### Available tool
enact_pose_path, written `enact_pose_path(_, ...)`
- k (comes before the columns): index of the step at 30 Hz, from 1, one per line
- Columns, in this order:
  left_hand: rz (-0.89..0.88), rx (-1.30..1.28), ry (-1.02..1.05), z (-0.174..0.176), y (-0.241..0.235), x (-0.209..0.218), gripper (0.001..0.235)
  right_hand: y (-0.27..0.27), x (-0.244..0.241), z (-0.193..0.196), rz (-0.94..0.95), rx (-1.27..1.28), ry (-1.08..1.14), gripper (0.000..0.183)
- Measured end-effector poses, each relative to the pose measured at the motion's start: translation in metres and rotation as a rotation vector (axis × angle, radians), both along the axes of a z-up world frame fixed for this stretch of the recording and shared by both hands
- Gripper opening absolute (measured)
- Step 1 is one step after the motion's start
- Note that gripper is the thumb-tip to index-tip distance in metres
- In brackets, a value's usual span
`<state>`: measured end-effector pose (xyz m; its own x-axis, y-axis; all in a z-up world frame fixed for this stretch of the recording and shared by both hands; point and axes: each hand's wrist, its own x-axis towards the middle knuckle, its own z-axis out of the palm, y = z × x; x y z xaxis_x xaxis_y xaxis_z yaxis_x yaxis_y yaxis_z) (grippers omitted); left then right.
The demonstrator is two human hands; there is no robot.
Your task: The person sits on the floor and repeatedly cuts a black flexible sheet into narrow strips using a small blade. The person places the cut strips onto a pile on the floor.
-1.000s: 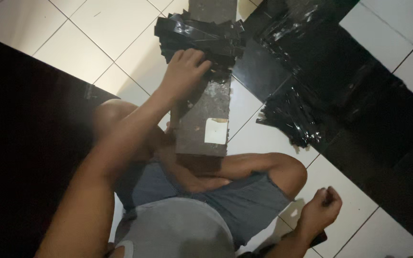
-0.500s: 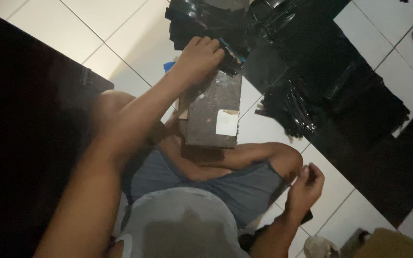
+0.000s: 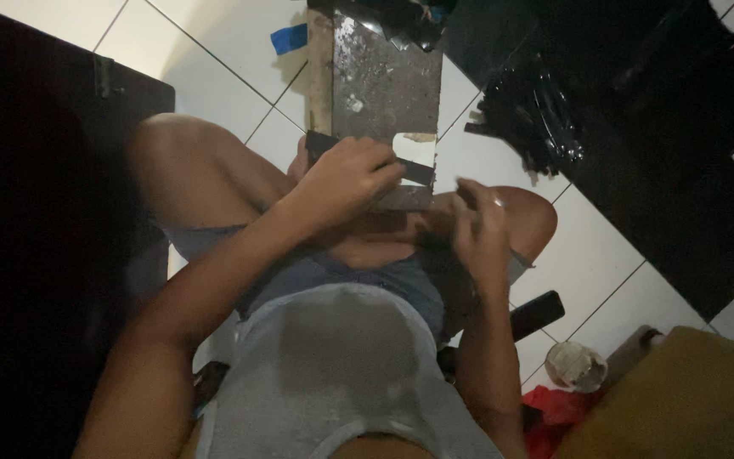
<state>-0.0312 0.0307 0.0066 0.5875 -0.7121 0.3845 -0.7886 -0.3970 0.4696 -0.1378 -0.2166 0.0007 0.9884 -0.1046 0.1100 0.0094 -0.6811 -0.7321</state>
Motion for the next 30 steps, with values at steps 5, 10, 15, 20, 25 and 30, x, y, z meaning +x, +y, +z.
enact_pose_path(5, 0.064, -0.083, -0.001, -0.004, -0.019, 0.005, 0.024, 0.026, 0.031, 0.02, 0.116, -0.09, -0.009, 0.028)
enact_pose_path(10, 0.025, 0.003, 0.02, -0.021, -0.019, 0.008, 0.027, 0.031, 0.045, 0.028, 0.138, -0.177, -0.04, 0.021)
enact_pose_path(15, 0.008, -0.019, 0.146, -0.028, -0.023, 0.013, 0.023, 0.024, 0.055, 0.032, 0.161, -0.133, 0.042, 0.02)
enact_pose_path(20, 0.009, -0.055, 0.217, -0.028, -0.026, 0.015, 0.023, 0.017, 0.058, 0.031, 0.217, -0.11, 0.025, 0.019)
enact_pose_path(25, 0.004, -0.074, 0.237, -0.026, -0.028, 0.017, 0.019, 0.011, 0.058, 0.025, 0.193, -0.045, 0.115, 0.018)
enact_pose_path(30, -0.009, -0.039, 0.102, -0.024, -0.02, 0.016, 0.019, 0.006, 0.056, 0.017, 0.263, -0.091, -0.03, 0.021)
